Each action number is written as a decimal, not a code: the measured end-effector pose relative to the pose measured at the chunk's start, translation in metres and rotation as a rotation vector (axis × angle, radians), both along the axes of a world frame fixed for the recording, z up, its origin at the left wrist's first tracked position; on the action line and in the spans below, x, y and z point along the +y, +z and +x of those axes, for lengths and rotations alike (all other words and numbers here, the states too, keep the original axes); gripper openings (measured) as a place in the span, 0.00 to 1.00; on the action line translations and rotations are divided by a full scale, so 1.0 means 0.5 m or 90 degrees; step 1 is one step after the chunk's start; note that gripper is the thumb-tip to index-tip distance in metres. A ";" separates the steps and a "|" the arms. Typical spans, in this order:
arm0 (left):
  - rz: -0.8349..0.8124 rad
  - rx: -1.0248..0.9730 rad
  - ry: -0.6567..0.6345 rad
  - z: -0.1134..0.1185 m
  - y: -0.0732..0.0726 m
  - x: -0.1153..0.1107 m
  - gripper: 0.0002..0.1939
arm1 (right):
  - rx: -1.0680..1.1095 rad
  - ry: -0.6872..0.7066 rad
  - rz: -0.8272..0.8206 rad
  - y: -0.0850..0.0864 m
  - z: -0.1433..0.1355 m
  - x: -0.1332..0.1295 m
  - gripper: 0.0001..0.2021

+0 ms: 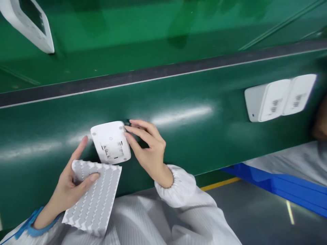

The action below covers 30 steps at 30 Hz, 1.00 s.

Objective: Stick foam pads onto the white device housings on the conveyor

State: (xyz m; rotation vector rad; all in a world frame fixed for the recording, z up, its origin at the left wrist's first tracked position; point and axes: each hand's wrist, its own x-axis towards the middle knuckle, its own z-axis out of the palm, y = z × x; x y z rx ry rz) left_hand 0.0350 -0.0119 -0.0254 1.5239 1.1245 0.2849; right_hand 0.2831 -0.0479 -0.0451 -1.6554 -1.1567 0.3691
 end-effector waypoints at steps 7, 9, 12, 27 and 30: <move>-0.105 -0.025 -0.023 0.018 -0.003 0.026 0.47 | 0.009 -0.021 -0.022 -0.004 -0.019 0.006 0.12; -0.105 -0.027 -0.019 0.020 -0.004 0.030 0.46 | 0.017 -0.018 -0.018 -0.002 -0.023 0.005 0.13; -0.092 -0.033 -0.012 0.019 -0.007 0.032 0.44 | 0.023 -0.003 -0.009 0.001 -0.022 0.007 0.14; -0.291 -0.160 0.027 0.040 -0.006 0.068 0.46 | -0.024 0.282 -0.110 0.006 -0.009 0.014 0.34; -0.293 -0.190 -0.005 0.047 -0.014 0.094 0.45 | -0.067 0.253 -0.021 0.028 0.036 0.141 0.29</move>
